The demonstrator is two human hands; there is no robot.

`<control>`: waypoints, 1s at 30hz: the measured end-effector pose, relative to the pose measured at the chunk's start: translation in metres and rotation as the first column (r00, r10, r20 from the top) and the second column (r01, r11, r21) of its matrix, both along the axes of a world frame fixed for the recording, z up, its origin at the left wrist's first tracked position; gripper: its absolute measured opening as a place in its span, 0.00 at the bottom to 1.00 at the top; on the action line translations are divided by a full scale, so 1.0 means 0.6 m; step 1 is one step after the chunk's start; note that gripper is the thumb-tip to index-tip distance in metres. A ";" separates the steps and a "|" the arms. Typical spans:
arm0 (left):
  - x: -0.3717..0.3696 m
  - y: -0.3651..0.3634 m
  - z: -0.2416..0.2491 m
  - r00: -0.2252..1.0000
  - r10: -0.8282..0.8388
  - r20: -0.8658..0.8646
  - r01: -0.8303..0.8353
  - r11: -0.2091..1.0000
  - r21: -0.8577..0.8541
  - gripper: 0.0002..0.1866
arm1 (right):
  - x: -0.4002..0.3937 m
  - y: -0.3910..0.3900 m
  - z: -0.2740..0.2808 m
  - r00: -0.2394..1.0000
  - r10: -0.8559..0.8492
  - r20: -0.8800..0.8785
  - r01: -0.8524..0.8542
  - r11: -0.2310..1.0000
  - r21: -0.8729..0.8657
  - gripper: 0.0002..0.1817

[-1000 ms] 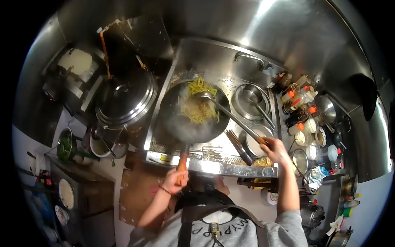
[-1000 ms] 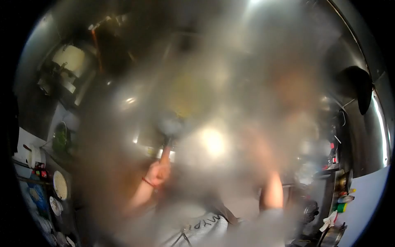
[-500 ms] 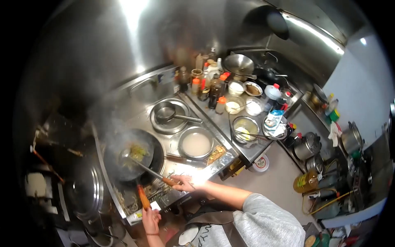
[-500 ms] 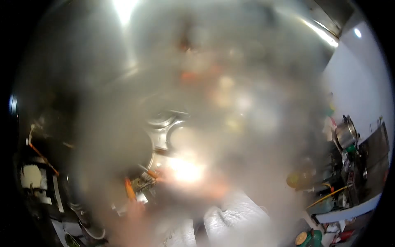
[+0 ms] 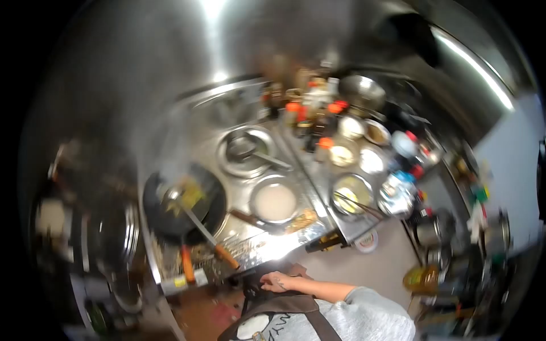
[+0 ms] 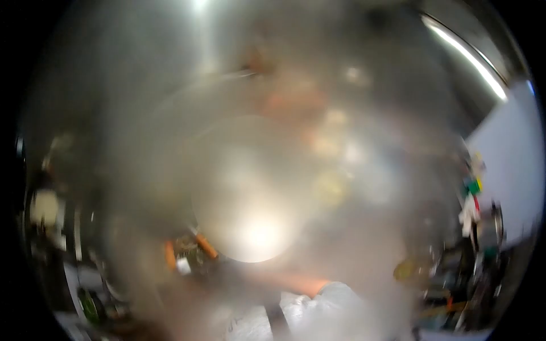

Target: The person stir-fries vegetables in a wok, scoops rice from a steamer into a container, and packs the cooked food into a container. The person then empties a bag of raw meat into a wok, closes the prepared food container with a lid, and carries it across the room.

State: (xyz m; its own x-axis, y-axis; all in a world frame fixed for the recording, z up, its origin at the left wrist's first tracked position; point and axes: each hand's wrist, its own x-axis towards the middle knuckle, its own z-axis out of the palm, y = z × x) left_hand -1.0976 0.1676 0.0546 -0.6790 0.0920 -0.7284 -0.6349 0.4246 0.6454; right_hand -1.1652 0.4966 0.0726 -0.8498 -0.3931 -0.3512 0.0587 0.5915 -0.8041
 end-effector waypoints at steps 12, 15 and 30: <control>0.338 -0.004 -0.075 0.862 0.488 -0.134 -0.506 0.822 -0.262 0.23 | -0.023 -0.063 -0.110 0.796 0.598 -0.089 -0.595 0.801 0.063 0.13; 0.422 -0.024 -0.134 0.844 0.526 -0.099 -0.530 0.793 -0.301 0.24 | -0.023 -0.127 -0.098 0.805 0.592 0.036 -0.593 0.805 0.037 0.15; 0.767 -0.381 -0.162 -0.012 0.945 -0.327 -0.961 -0.101 -0.257 0.21 | 0.163 -0.772 -0.040 0.495 0.868 0.035 -0.864 0.488 0.126 0.15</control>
State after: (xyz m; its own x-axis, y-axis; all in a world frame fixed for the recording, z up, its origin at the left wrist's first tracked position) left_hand -0.6376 -0.0608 -0.0429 0.1202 -0.8776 -0.4640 -0.5786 -0.4418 0.6856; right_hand -1.0671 0.0336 0.0485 -0.1137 -0.8968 -0.4275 -0.5565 0.4140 -0.7204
